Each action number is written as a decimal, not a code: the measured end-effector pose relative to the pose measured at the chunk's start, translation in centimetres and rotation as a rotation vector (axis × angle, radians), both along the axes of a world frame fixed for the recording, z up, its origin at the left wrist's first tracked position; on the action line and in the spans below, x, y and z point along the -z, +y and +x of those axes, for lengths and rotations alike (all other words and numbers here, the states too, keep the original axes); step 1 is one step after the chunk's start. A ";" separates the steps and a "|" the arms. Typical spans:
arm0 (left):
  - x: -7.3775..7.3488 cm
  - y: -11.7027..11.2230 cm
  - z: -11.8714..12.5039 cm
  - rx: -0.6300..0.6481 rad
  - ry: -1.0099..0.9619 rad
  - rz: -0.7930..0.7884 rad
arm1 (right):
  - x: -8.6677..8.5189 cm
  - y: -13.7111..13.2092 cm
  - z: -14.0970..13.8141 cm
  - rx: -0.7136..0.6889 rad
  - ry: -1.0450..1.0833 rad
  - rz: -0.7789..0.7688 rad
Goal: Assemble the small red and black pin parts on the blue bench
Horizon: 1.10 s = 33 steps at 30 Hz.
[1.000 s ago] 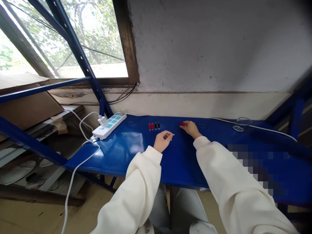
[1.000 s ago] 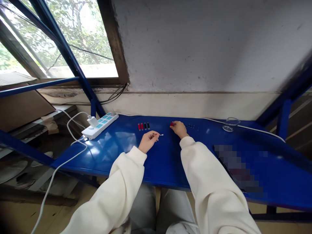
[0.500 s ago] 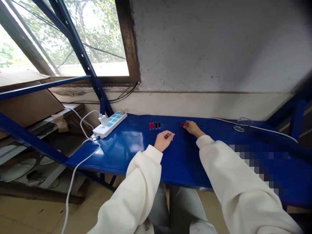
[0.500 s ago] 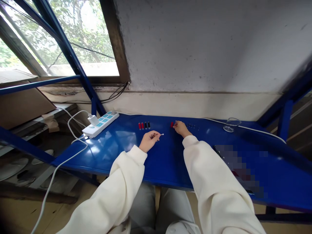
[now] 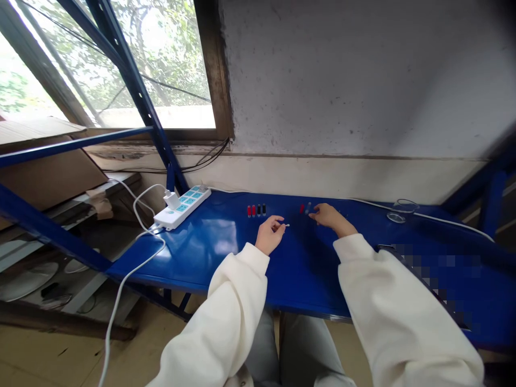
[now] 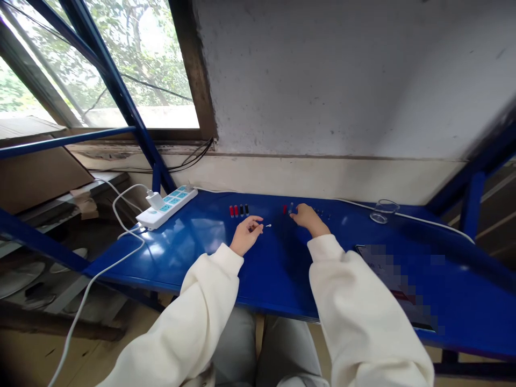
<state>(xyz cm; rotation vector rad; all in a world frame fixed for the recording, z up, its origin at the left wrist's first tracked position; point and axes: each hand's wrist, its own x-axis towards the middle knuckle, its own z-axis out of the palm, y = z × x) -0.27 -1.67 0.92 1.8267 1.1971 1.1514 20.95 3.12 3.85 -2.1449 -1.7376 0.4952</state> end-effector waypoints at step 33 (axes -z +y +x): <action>-0.3 3.7 0.2 -0.165 -0.177 -0.133 | 2.4 -5.8 -6.5 -0.259 0.097 0.533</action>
